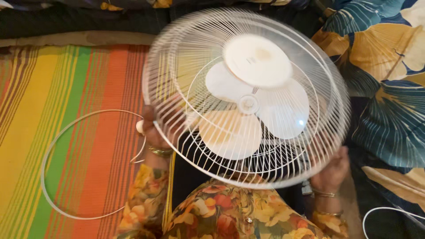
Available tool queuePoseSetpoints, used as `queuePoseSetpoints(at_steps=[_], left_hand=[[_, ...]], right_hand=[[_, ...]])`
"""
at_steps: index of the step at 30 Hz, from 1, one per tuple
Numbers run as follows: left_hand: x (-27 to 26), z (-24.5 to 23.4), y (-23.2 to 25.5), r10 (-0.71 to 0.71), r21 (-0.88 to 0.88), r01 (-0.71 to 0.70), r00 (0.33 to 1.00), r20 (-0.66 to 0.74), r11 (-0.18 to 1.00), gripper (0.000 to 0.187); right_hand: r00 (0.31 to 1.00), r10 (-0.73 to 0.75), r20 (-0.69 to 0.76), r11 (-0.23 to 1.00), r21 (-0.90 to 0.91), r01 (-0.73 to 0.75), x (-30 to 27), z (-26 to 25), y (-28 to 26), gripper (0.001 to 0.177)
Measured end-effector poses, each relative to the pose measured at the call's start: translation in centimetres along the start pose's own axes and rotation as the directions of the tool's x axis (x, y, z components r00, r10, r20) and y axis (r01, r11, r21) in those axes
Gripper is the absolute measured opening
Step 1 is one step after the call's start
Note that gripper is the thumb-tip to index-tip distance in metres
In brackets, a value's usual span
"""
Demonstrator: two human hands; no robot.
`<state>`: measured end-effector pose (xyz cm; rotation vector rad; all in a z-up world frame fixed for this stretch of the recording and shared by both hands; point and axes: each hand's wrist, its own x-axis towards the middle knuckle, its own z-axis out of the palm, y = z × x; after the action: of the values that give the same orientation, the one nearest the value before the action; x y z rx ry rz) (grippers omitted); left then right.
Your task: The person assembles a white table fan by hand. They attach the front wire cage to the fan body, then attach the rear wire cage, securing both parts to complete the assembly.
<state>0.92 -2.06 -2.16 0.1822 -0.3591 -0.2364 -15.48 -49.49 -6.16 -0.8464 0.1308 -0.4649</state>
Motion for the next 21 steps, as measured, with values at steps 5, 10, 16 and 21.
queuePoseSetpoints(at_steps=[5,10,16,21], left_hand=[[1.5,-6.3,-4.8,-0.261,-0.192,0.292,0.95,0.171,0.937,0.038],[1.2,-10.7,-3.9,-0.311,-0.03,0.31,0.936,-0.166,0.95,0.06],[1.1,-15.0,-1.3,-0.148,0.417,0.484,0.77,-0.62,0.769,0.062],[0.9,-19.1,-1.9,0.061,0.614,0.783,0.611,-0.789,0.1,0.082]], right_hand=[[0.977,0.194,0.091,0.966,0.159,-0.206,2.7,-1.2,-2.5,0.074],[0.981,0.193,-0.012,0.978,-0.079,-0.194,5.6,-5.1,-0.5,0.079],[0.999,0.002,0.052,0.762,-0.647,0.032,6.9,-0.2,2.4,0.092],[0.989,-0.065,0.133,0.528,-0.837,0.147,7.6,1.7,2.2,0.09]])
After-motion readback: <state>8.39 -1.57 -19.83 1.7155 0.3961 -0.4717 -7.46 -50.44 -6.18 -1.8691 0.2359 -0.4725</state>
